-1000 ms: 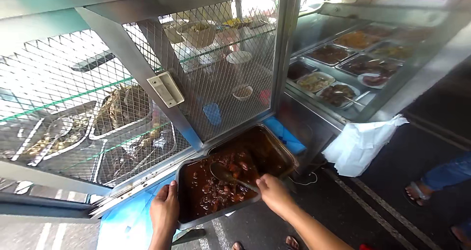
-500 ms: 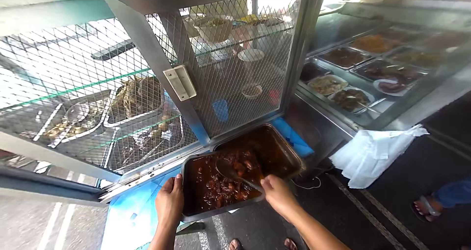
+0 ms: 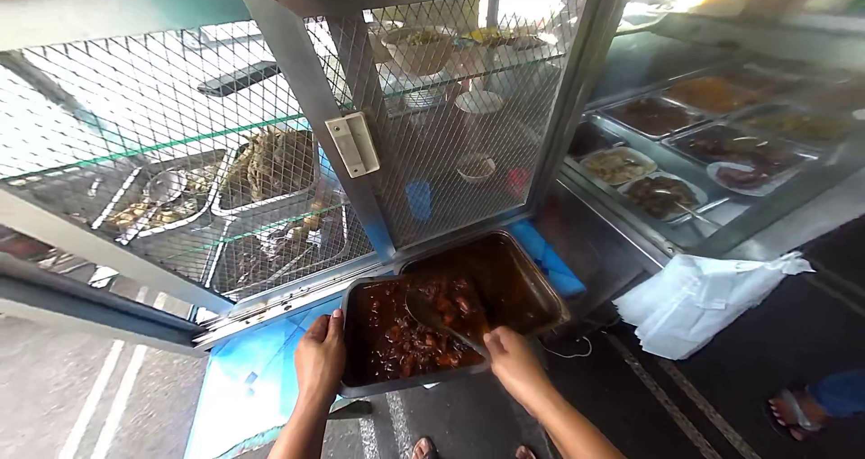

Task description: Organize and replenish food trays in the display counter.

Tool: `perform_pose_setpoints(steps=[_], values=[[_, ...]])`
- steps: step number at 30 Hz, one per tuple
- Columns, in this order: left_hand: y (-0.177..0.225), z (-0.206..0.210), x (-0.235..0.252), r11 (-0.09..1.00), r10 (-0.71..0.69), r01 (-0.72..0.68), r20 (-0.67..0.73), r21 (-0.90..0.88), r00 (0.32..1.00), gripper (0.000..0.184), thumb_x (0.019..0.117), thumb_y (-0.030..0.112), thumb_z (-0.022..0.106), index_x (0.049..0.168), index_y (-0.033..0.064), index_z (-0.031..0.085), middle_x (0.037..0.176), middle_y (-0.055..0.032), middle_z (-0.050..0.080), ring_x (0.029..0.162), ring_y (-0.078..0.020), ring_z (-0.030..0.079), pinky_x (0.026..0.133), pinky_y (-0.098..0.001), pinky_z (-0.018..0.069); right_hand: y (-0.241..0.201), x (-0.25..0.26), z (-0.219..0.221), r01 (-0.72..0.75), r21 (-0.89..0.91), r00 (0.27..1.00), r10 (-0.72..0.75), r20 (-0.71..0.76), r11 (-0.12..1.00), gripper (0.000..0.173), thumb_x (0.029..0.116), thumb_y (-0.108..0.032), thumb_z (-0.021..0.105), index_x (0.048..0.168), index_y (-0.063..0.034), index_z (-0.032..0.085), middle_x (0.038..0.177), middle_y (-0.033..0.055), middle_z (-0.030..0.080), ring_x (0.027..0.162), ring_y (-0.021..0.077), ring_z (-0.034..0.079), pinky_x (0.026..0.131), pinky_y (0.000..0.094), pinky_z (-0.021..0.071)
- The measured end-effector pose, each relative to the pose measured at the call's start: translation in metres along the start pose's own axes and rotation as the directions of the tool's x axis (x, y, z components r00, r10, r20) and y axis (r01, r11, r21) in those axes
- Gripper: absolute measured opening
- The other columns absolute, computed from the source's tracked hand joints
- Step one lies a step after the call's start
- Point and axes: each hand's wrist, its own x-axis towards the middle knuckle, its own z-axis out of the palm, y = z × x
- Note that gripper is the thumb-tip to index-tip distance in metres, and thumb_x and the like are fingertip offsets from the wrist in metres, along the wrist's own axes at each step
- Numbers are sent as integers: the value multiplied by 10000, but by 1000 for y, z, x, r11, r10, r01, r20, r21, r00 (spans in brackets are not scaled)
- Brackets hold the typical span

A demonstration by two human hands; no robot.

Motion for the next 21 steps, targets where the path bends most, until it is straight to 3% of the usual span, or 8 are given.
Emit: perform_pose_setpoints(steps=[4,10,21], values=[[-19,16,-6,991,-7,4,-27,-135,1000,400,1059,329,536,742,99,615,621,-17,550,593,-167,557,602,-431,455,0,-1,-2,32,-36,999,-33,-39,999,329,1091,-269,456,1176,-8,637,923,127,645,807,240,644,779,430,536],[-39,49,-29,934,-120,106,-20,-341,993,380,1065,298,537,775,75,639,649,-34,602,609,-165,601,618,-417,504,-15,-10,-20,52,-156,990,-71,-118,986,338,1087,-279,466,1203,-14,641,976,147,689,942,274,680,870,470,540],[-12,34,-29,961,-97,85,-33,-264,995,379,1057,304,553,751,96,632,632,-23,579,606,-171,583,617,-431,479,0,-3,-23,55,-113,989,-70,-127,992,319,1082,-253,480,1177,-7,659,932,131,670,825,247,656,792,449,543]])
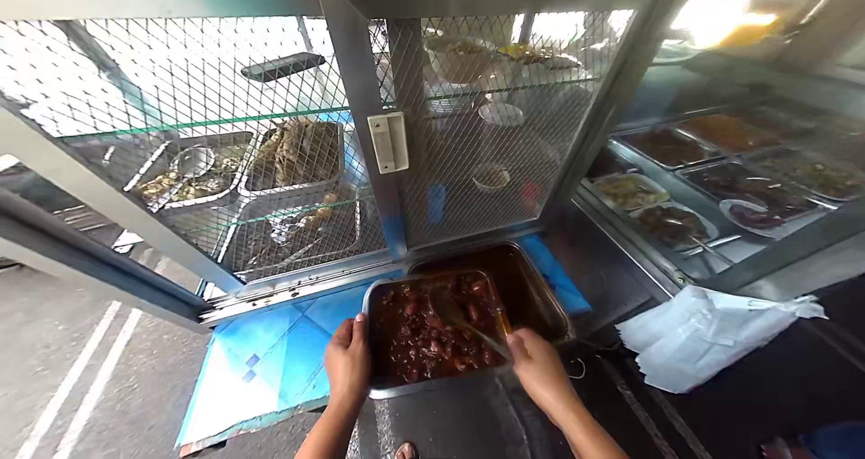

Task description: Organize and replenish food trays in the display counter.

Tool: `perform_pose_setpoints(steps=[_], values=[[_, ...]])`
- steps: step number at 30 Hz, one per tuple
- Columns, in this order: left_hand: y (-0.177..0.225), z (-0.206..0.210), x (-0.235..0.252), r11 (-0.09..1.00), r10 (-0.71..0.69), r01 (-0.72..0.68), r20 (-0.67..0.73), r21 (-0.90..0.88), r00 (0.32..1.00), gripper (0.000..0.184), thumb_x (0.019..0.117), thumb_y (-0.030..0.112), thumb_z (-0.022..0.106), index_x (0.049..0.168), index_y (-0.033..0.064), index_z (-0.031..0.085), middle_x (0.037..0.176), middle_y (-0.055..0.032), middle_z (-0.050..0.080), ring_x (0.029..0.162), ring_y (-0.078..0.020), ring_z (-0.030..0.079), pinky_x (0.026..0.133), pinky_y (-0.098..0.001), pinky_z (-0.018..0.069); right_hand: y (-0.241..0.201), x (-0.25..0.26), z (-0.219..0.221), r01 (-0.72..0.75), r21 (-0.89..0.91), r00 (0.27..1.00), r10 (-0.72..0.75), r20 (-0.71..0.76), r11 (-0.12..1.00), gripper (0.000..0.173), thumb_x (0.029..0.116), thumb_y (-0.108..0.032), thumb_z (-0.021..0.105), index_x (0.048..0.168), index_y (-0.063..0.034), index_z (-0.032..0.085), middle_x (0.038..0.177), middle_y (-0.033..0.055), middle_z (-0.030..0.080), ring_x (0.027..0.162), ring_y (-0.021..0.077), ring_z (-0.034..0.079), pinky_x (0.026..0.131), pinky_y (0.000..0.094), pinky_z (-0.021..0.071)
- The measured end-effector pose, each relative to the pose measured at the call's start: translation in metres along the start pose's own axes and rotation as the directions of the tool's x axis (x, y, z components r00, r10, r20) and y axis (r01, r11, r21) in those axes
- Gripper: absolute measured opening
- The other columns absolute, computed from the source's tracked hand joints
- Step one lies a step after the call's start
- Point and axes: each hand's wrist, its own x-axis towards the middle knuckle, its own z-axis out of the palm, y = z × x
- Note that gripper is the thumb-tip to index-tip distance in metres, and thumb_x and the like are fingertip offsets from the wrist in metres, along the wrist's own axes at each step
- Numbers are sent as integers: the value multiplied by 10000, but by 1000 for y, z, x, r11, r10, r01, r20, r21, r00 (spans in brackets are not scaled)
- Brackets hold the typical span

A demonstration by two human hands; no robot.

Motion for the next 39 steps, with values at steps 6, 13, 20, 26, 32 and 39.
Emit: perform_pose_setpoints(steps=[6,13,20,26,32,39], values=[[-1,8,1,1000,-13,13,3,-12,1000,378,1059,306,549,757,97,637,625,-19,580,592,-165,580,604,-420,480,-3,3,-7,12,5,1000,-12,-28,1000,307,1082,-251,480,1159,-17,664,924,114,664,807,222,648,776,424,541],[-3,1,1,1000,-14,14,-20,-18,1000,390,1056,309,558,730,105,621,610,-15,569,579,-162,570,593,-412,469,-8,3,-1,11,2,1000,-11,-10,1000,302,1084,-247,479,1150,-19,665,921,111,664,818,219,647,784,420,536],[-7,-14,3,1000,-13,12,-46,-6,999,392,1055,315,555,729,107,618,602,-13,563,575,-165,573,585,-415,467,-15,4,6,15,-26,999,-15,30,1000,302,1086,-252,481,1155,-23,667,925,111,664,816,218,644,785,417,534],[-14,-31,7,1000,-2,3,-90,6,996,388,1054,308,556,726,109,613,599,-7,556,565,-154,559,577,-404,458,-30,1,16,37,-14,997,-36,62,999,305,1087,-254,478,1166,-24,661,898,98,658,783,209,641,764,406,537],[-29,-65,14,999,38,-34,-148,31,988,380,1054,306,545,748,96,624,599,3,548,553,-132,545,564,-384,455,-52,-4,37,80,-39,984,-73,162,996,335,1087,-286,465,1167,-17,648,911,120,653,813,240,645,782,438,536],[-57,-123,24,994,31,-5,-232,111,972,400,1055,330,538,741,95,617,603,-5,547,563,-148,547,577,-411,459,-79,-6,89,116,-76,948,-88,306,990,340,1087,-293,462,1172,-18,643,986,143,677,940,267,669,865,463,536]])
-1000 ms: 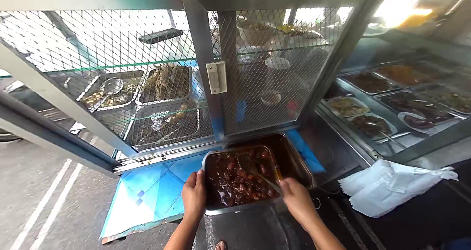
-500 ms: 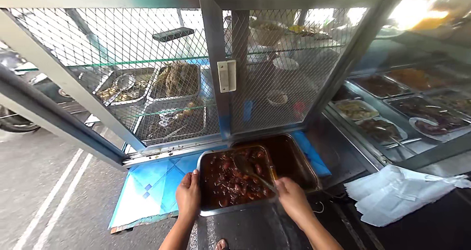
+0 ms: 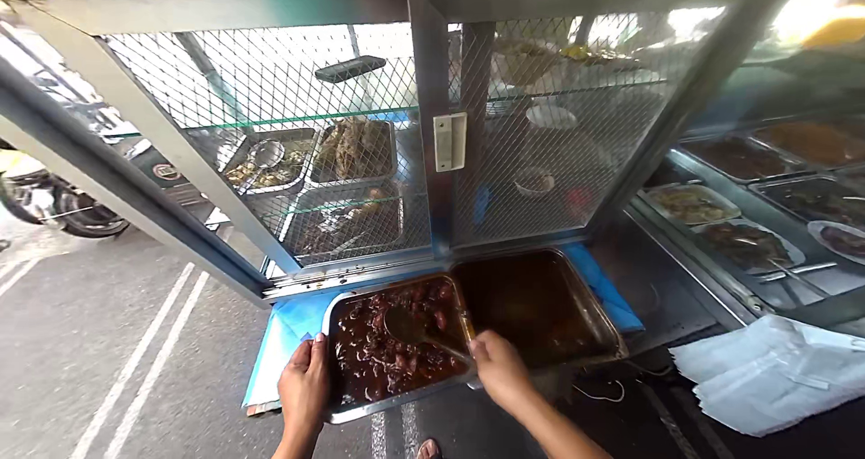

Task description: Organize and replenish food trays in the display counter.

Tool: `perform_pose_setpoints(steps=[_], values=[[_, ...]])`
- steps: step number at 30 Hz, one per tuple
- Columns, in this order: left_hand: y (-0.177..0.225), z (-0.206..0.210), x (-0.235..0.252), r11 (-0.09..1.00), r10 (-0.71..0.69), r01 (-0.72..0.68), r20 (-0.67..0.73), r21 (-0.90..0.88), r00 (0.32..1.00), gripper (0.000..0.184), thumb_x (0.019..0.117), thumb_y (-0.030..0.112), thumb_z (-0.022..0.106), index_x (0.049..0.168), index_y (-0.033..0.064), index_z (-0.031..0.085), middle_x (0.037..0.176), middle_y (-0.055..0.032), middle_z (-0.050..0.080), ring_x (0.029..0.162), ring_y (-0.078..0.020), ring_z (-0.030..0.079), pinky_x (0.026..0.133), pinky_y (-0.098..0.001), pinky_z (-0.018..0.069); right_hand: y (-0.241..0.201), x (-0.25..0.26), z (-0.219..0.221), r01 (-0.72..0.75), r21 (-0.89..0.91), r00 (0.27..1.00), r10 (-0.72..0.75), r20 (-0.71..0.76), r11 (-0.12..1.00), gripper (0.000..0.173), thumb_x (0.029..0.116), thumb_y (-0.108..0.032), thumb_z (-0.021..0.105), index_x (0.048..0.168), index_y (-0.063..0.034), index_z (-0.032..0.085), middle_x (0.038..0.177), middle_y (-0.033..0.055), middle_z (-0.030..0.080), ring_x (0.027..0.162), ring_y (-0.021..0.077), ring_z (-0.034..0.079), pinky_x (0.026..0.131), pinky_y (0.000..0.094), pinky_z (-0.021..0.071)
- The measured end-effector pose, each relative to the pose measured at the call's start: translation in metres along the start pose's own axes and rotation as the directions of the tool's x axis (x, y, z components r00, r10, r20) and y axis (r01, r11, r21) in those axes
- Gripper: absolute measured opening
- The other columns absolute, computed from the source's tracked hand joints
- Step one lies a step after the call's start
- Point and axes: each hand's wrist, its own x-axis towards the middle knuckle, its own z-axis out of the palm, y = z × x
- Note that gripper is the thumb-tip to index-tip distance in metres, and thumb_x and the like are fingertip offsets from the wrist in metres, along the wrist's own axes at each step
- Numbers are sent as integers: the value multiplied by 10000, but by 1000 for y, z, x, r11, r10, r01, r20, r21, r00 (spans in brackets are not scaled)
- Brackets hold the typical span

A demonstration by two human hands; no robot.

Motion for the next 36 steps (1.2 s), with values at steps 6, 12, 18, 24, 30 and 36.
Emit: perform_pose_setpoints(steps=[6,12,18,24,30,36], values=[[-33,-30,12,996,-35,40,-63,81,997,399,1052,330,541,747,82,613,598,-17,527,570,-171,533,596,-453,441,-20,20,40,-6,-50,994,11,109,999,366,1091,-304,448,1200,-6,630,1084,179,675,1054,304,662,938,495,520],[-68,-34,25,990,-53,61,-70,123,996,403,1053,330,540,753,73,618,592,-28,543,565,-183,551,583,-459,452,-27,34,69,-28,-112,988,44,146,993,396,1096,-326,431,1235,-7,620,1126,185,678,1106,306,659,973,488,512],[-82,-29,45,986,-26,31,-30,161,999,413,1055,358,524,783,72,645,622,-46,582,603,-207,589,612,-498,467,-25,42,86,-60,-152,987,81,136,987,410,1091,-344,420,1229,-19,631,1132,180,689,1115,306,665,969,502,517],[-90,-20,61,979,-1,-5,29,202,1000,424,1061,338,517,795,35,650,651,-92,583,644,-250,590,649,-530,459,-27,45,91,-82,-163,987,102,123,983,407,1093,-332,418,1245,-12,619,1141,186,687,1124,314,663,972,491,518],[-87,-12,73,973,35,-49,65,226,997,447,1060,349,514,782,20,635,645,-93,570,641,-248,580,649,-522,450,-27,51,91,-91,-166,986,112,126,982,419,1099,-341,404,1273,-19,606,1167,186,684,1150,311,660,983,496,518],[-89,-12,79,970,21,-50,123,237,992,468,1071,367,478,840,3,660,706,-128,624,696,-262,624,701,-537,485,-20,49,86,-38,-112,992,51,112,993,396,1096,-305,404,1288,-31,618,1161,184,691,1142,312,664,987,502,518]])
